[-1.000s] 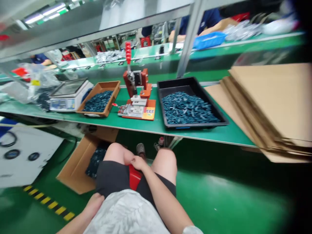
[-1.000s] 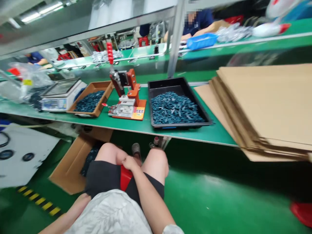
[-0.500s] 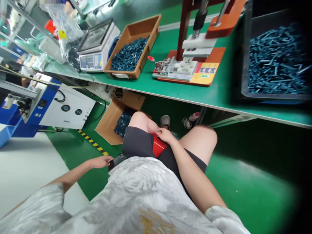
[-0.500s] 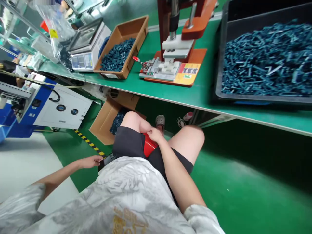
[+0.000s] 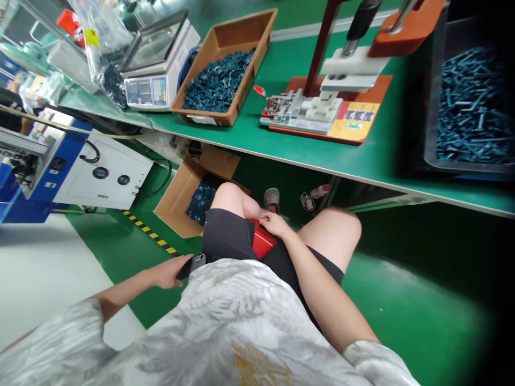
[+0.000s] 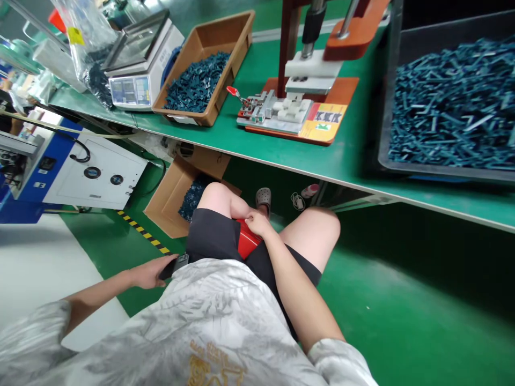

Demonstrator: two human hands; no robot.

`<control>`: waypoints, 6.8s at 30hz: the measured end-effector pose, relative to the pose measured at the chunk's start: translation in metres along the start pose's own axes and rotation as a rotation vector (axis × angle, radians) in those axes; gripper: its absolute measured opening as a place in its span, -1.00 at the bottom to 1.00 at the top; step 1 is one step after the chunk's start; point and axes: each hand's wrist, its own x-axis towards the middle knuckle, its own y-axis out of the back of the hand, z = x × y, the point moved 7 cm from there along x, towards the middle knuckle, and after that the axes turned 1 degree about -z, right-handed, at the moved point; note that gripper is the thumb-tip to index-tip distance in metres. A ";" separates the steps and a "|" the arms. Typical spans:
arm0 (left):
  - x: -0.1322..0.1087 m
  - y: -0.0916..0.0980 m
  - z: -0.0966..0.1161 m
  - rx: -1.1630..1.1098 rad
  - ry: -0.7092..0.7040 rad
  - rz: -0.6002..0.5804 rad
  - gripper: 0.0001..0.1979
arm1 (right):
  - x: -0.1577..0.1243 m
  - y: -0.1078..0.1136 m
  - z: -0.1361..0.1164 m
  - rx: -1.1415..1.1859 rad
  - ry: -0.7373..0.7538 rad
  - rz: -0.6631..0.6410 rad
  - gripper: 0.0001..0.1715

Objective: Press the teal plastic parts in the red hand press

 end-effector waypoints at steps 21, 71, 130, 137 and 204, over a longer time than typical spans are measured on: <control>0.127 -0.136 0.158 -0.887 -0.187 -0.531 -0.21 | -0.020 0.035 -0.027 0.351 0.136 0.204 -0.71; 0.170 -0.209 0.143 -0.492 -0.131 -0.553 -0.32 | -0.090 0.069 -0.005 0.033 0.410 0.274 -0.47; 0.170 -0.210 0.146 -0.418 -0.112 -0.498 -0.28 | -0.089 0.075 -0.008 -0.002 0.381 0.285 -0.44; 0.168 -0.212 0.147 -0.417 -0.119 -0.494 -0.22 | -0.089 0.075 -0.007 -0.013 0.382 0.287 -0.44; 0.168 -0.212 0.147 -0.392 -0.213 -0.543 0.02 | -0.086 0.075 -0.003 0.022 0.355 0.260 -0.47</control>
